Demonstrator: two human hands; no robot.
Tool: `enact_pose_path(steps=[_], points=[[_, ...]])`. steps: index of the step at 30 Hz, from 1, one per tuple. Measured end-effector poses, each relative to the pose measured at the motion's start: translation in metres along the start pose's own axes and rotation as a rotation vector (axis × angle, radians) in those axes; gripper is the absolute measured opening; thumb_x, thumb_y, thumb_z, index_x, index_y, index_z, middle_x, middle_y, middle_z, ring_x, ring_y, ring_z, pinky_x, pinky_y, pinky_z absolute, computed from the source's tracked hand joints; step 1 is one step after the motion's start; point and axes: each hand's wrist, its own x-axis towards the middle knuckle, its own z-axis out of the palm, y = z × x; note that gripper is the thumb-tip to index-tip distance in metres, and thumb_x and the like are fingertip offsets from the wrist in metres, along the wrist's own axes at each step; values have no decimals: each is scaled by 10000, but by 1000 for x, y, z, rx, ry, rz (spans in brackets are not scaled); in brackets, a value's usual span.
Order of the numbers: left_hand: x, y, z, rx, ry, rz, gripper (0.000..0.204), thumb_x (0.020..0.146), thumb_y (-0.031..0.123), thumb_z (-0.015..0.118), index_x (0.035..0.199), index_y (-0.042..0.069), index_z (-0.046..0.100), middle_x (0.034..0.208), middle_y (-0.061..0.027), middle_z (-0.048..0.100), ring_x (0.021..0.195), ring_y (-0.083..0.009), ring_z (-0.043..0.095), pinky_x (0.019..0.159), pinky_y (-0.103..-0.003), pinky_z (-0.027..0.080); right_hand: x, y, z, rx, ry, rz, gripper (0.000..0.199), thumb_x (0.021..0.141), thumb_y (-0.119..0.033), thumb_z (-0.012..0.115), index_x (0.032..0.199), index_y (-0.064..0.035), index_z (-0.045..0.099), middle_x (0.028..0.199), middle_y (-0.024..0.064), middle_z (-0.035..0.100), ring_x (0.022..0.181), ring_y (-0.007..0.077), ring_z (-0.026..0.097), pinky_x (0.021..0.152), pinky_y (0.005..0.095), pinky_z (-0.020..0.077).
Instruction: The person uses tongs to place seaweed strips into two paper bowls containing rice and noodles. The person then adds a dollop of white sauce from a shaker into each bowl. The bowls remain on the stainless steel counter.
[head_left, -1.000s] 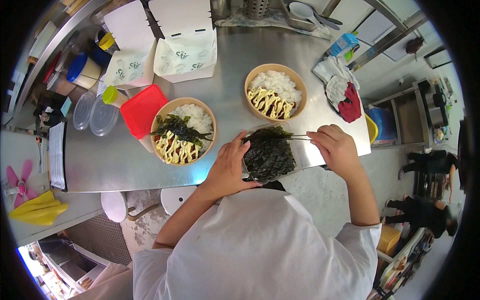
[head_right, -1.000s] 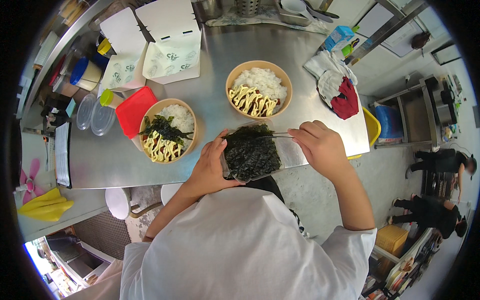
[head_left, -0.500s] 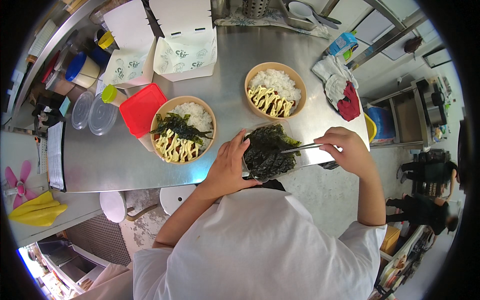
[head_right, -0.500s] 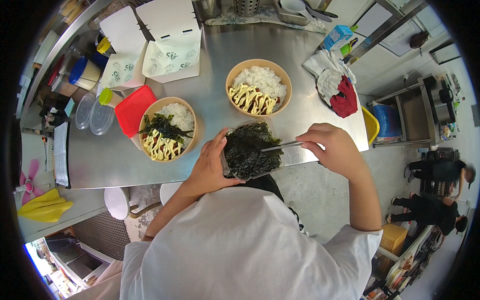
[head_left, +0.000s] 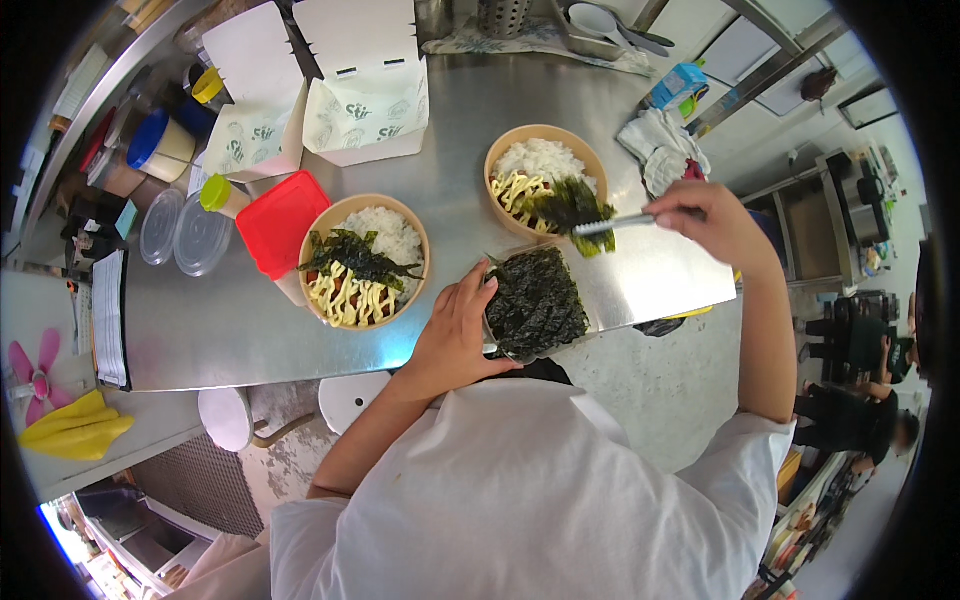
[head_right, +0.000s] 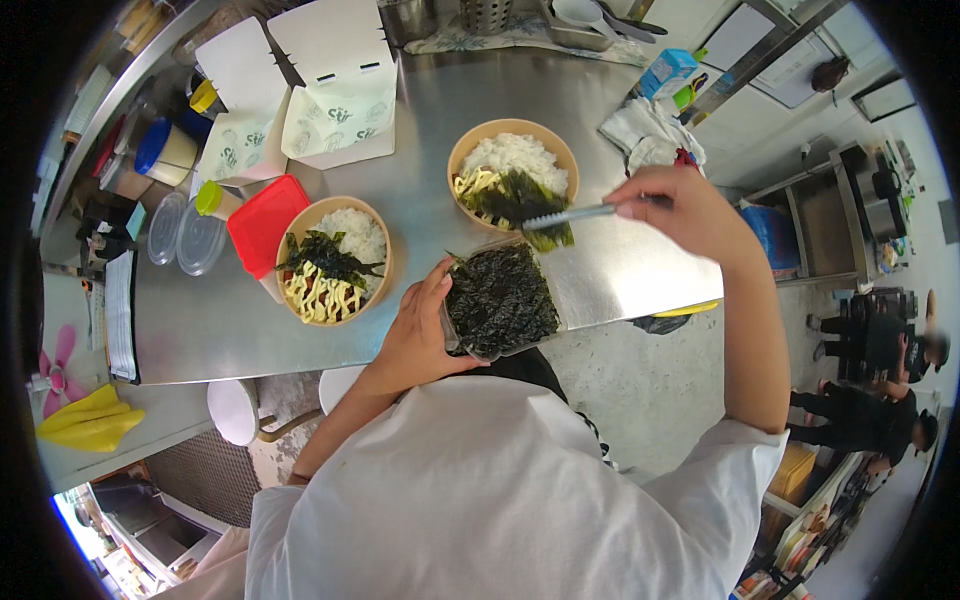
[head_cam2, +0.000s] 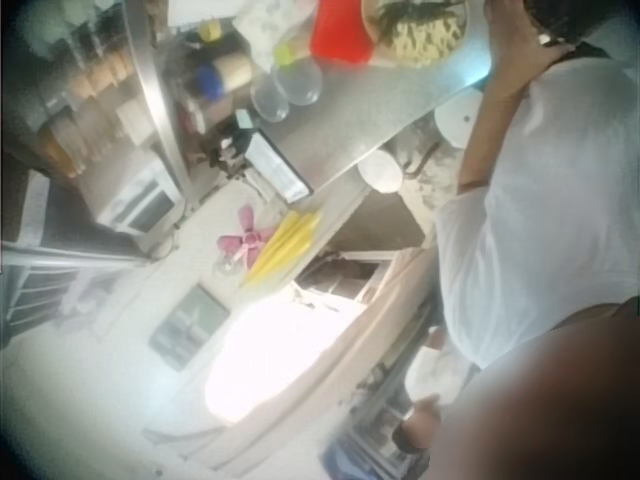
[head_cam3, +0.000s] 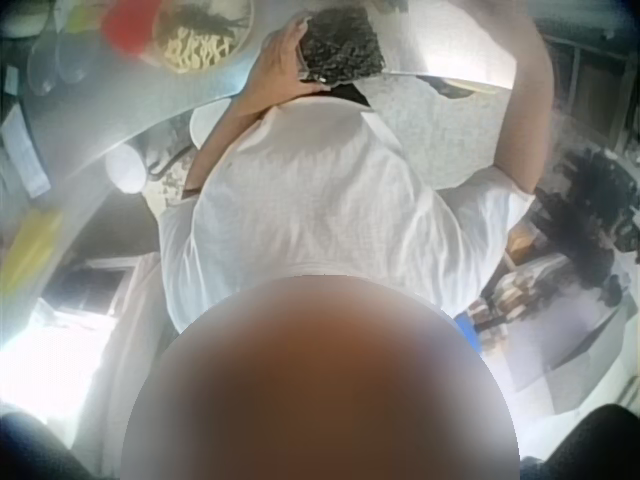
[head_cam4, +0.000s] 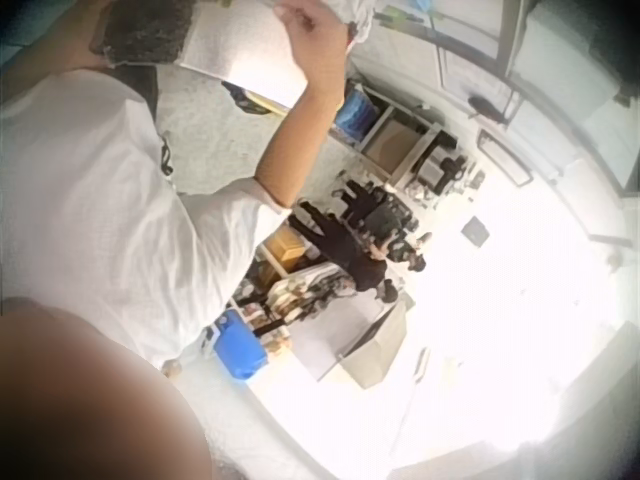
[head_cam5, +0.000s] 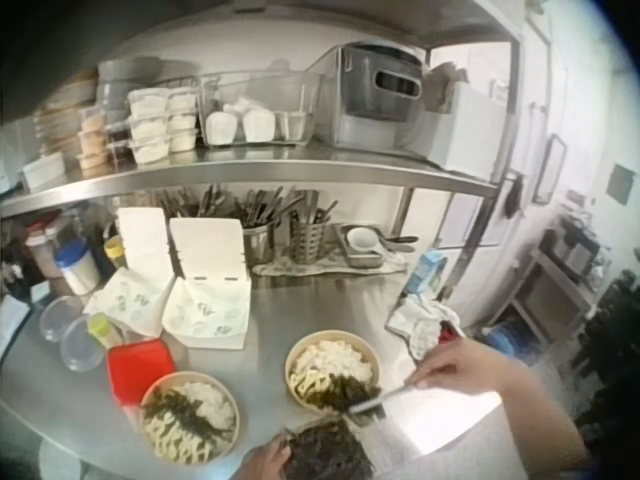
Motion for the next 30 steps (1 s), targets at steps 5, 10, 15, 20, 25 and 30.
enact_pose_path(steps=[5, 10, 15, 20, 25, 30], points=[[0, 1, -1, 3, 21, 8, 1217, 555, 374, 905, 1452, 123, 121, 1489, -267, 260, 1276, -475, 388, 1042, -527, 330, 46, 13, -15, -75, -83, 112, 149, 859, -61, 659, 984, 11, 694, 813, 38, 646, 747, 101, 547, 691, 256, 444], [0, 2, -2, -11, 1, -28, 1217, 542, 372, 908, 1446, 120, 133, 1493, -263, 256, 1279, -476, 384, 1046, -525, 328, 70, 19, -20, -65, -114, 128, 157, 863, -107, 668, 985, -16, 706, 784, 15, 624, 725, 92, 523, 664, 255, 432], [0, 1, -1, -21, 30, 11, 1231, 541, 372, 908, 1450, 122, 117, 1498, -259, 250, 1291, -473, 377, 1045, -525, 330, 63, 6, -21, -164, -88, 88, 157, 858, -111, 675, 985, -27, 709, 764, 4, 617, 728, 89, 526, 662, 257, 434], [0, 0, -1, -36, 36, 6, 1246, 545, 368, 908, 1457, 127, 95, 1495, -259, 260, 1287, -476, 379, 1042, -525, 335, 22, -12, -2, -149, -253, -52, 145, 845, -110, 673, 967, -40, 706, 839, 71, 665, 782, 182, 616, 702, 315, 472], [2, 1, -2, -46, 15, -17, 1257, 551, 361, 907, 1463, 130, 74, 1492, -266, 266, 1251, -492, 396, 1036, -529, 340, 3, -16, 38, -291, -339, -52, 192, 819, -106, 688, 1000, -40, 688, 895, 117, 654, 844, 270, 631, 740, 352, 487], [2, 1, -2, -45, 21, -4, 1246, 561, 356, 906, 1461, 127, 76, 1490, -271, 267, 1241, -496, 400, 1040, -530, 334, -3, -14, 37, -355, -318, -27, 227, 822, -172, 681, 1025, -70, 682, 931, 112, 644, 864, 297, 619, 761, 381, 484]])
